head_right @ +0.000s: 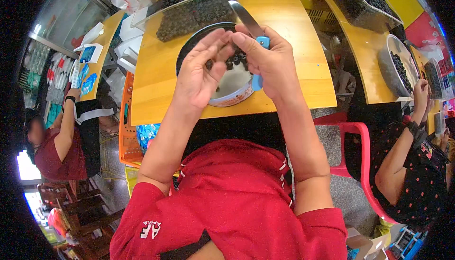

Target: The person is using a small knife to peel and pit dark fruits (likely grapes or olives) at a manual workstation.

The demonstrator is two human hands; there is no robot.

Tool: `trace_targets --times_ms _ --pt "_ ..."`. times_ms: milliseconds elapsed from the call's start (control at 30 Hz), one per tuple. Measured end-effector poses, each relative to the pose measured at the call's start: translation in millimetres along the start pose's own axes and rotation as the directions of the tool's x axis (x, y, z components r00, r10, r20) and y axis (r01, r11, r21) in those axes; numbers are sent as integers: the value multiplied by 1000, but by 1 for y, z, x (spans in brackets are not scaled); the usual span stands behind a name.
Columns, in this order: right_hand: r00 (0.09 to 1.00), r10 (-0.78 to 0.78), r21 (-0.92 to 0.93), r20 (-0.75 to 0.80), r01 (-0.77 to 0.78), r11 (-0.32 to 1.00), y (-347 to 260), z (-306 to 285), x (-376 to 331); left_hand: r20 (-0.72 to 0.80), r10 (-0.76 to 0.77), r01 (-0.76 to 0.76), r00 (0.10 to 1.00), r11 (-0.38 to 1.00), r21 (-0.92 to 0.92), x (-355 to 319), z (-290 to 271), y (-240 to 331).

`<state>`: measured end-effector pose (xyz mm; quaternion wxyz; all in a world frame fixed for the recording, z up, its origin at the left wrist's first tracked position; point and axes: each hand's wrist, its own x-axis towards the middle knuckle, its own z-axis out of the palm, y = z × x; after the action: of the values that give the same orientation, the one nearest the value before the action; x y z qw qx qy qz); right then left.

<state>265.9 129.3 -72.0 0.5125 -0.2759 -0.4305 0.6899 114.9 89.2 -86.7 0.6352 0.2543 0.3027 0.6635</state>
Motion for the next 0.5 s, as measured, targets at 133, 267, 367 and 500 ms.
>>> trace_targets --times_ms 133,267,367,500 --pt "1000 -30 -3 -2 30 1000 2 2 -2 222 -80 109 972 987 -120 1 0 -1" --pt "991 -105 -58 -84 100 993 4 9 -3 157 -99 101 983 995 -6 -13 17 3" --pt "986 -137 -61 -91 132 989 3 15 -7 158 -98 99 983 995 -2 -12 16 4" --pt "998 -66 32 23 65 997 2 7 -5 98 -63 61 993 998 18 -11 10 1"
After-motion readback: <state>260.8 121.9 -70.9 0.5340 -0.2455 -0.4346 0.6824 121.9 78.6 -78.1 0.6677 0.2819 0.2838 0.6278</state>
